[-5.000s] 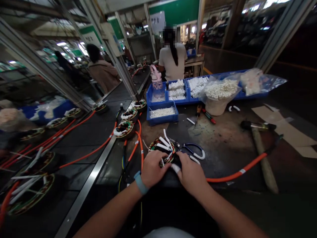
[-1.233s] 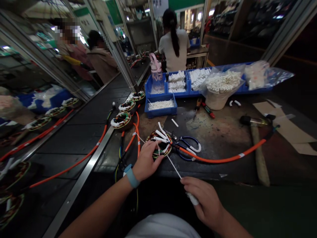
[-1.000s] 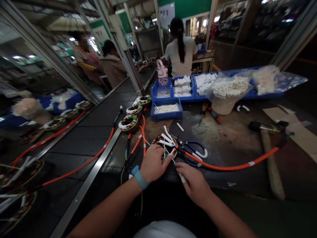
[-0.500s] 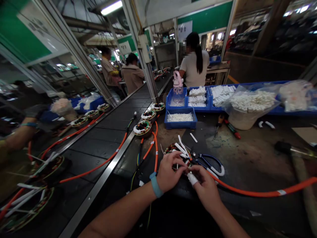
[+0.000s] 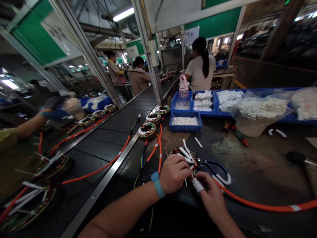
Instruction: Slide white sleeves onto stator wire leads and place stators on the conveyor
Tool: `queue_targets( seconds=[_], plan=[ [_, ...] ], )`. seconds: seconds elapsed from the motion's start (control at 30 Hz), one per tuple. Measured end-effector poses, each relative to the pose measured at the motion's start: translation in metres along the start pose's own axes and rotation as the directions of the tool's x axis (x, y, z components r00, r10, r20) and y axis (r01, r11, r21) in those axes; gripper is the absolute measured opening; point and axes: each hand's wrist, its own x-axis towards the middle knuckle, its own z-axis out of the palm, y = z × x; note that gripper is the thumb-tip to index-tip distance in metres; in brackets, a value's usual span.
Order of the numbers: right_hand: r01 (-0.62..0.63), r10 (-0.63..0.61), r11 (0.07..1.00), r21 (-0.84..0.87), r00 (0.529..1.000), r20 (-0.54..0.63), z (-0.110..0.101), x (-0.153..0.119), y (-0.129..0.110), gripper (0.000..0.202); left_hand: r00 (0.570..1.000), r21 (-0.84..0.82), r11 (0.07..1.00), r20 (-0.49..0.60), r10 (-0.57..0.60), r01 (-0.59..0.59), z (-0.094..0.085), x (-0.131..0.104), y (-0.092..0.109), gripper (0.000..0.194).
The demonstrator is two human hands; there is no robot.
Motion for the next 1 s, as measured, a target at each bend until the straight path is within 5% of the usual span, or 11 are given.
queue_targets(
  seconds=[0.13, 0.47, 0.73, 1.0],
  plan=[
    [0.01, -0.012, 0.999, 0.053, 0.999, 0.047, 0.0, -0.002, 0.002, 0.022, 0.996, 0.002, 0.996, -0.004, -0.092, 0.092, -0.001, 0.0, -0.003, 0.016],
    [0.012, -0.013, 1.0, -0.014, 1.0, -0.006, 0.003, 0.001, 0.003, 0.019, 0.991, -0.087, 0.991, 0.074, 0.11, -0.104, 0.0, 0.0, 0.004, 0.02],
    [-0.038, 0.038, 0.999, 0.025, 0.999, -0.031, 0.002, -0.001, 0.0, 0.019, 0.982, -0.383, 0.908, 0.134, -0.129, 0.172, -0.003, -0.005, 0.008, 0.016],
    [-0.011, 0.041, 0.984, -0.176, 0.985, 0.166, -0.012, 0.003, -0.01, 0.022, 0.986, -0.343, 0.927, 0.121, -0.114, 0.149, 0.0, -0.003, 0.009, 0.01]
  ],
)
